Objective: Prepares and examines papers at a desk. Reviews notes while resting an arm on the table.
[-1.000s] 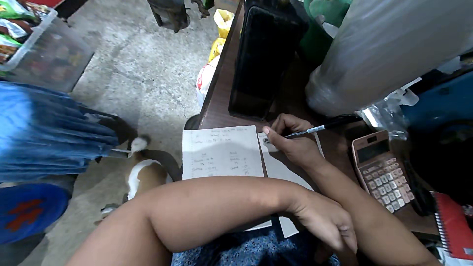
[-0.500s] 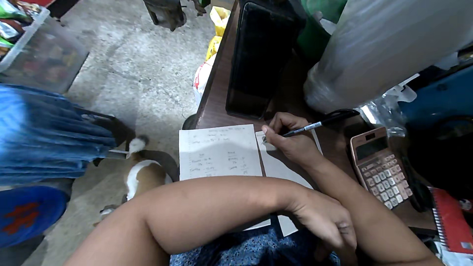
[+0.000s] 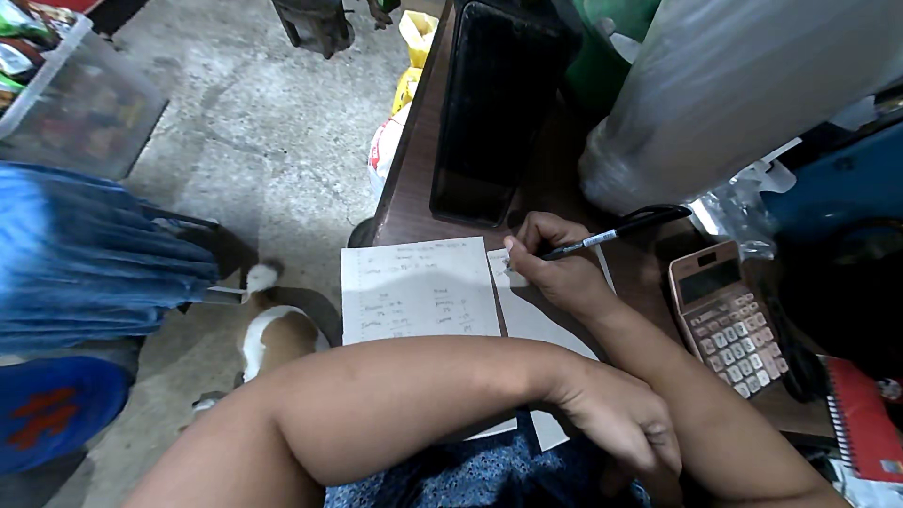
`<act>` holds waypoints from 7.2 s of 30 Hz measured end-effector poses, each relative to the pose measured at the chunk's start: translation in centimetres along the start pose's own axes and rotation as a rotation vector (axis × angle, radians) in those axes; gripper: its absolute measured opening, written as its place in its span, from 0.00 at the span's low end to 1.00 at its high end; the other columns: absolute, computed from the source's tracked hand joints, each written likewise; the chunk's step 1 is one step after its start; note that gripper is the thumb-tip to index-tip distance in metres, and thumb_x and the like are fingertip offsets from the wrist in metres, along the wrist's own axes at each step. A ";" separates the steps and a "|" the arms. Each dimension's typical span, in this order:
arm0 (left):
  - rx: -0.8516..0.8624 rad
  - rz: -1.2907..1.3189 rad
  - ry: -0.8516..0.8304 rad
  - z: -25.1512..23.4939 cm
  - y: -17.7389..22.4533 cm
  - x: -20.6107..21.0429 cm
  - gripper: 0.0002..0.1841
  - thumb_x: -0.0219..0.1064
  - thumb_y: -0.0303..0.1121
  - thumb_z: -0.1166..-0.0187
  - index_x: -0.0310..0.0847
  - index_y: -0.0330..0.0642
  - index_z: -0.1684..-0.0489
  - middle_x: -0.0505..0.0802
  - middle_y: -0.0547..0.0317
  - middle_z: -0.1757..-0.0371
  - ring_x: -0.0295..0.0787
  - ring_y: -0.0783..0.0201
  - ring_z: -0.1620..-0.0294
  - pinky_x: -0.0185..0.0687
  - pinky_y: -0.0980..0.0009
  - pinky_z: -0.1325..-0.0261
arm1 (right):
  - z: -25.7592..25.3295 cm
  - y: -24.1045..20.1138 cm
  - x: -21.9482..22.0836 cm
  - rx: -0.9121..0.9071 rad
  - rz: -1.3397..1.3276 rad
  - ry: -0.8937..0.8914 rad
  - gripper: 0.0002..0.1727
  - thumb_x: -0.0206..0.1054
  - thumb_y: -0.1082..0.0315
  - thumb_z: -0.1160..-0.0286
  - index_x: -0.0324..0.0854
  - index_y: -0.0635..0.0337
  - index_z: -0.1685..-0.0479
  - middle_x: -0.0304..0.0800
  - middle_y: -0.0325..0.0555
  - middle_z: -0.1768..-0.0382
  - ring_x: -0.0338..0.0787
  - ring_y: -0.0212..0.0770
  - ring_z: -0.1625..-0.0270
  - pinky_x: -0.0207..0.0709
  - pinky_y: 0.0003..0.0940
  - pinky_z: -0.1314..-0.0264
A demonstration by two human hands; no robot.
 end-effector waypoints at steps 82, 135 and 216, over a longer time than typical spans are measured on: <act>0.065 -0.050 -0.013 0.1 0.3 -0.1 0.14 0.71 0.31 0.22 0.84 0.34 0.80 0.82 0.61 0.83 0.74 0.73 0.81 0.67 0.73 0.75 | 0.3 0.2 -1.6 -0.005 0.053 0.026 0.17 0.68 0.76 0.30 0.71 0.55 0.85 0.77 0.34 0.78 0.74 0.21 0.77 0.67 0.14 0.77; 0.133 -0.001 0.095 -0.2 -0.3 0.0 0.14 0.70 0.27 0.24 0.82 0.33 0.83 0.80 0.63 0.85 0.71 0.78 0.83 0.64 0.78 0.78 | 0.5 0.6 -2.7 0.029 0.070 0.066 0.18 0.68 0.74 0.27 0.70 0.53 0.85 0.75 0.31 0.83 0.73 0.21 0.83 0.67 0.14 0.81; 0.092 0.180 0.089 -0.3 -0.9 0.5 0.13 0.65 0.28 0.20 0.82 0.30 0.77 0.81 0.65 0.84 0.70 0.81 0.85 0.66 0.82 0.78 | 1.3 0.5 -4.2 0.075 0.138 0.171 0.16 0.71 0.76 0.32 0.74 0.51 0.84 0.78 0.27 0.81 0.75 0.17 0.80 0.71 0.12 0.77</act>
Point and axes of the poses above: each hand's wrist, its own z-axis away from the middle knuckle, its own x-axis out of the palm, y = z × x, the point moved 7 cm from there along -z, towards the middle knuckle
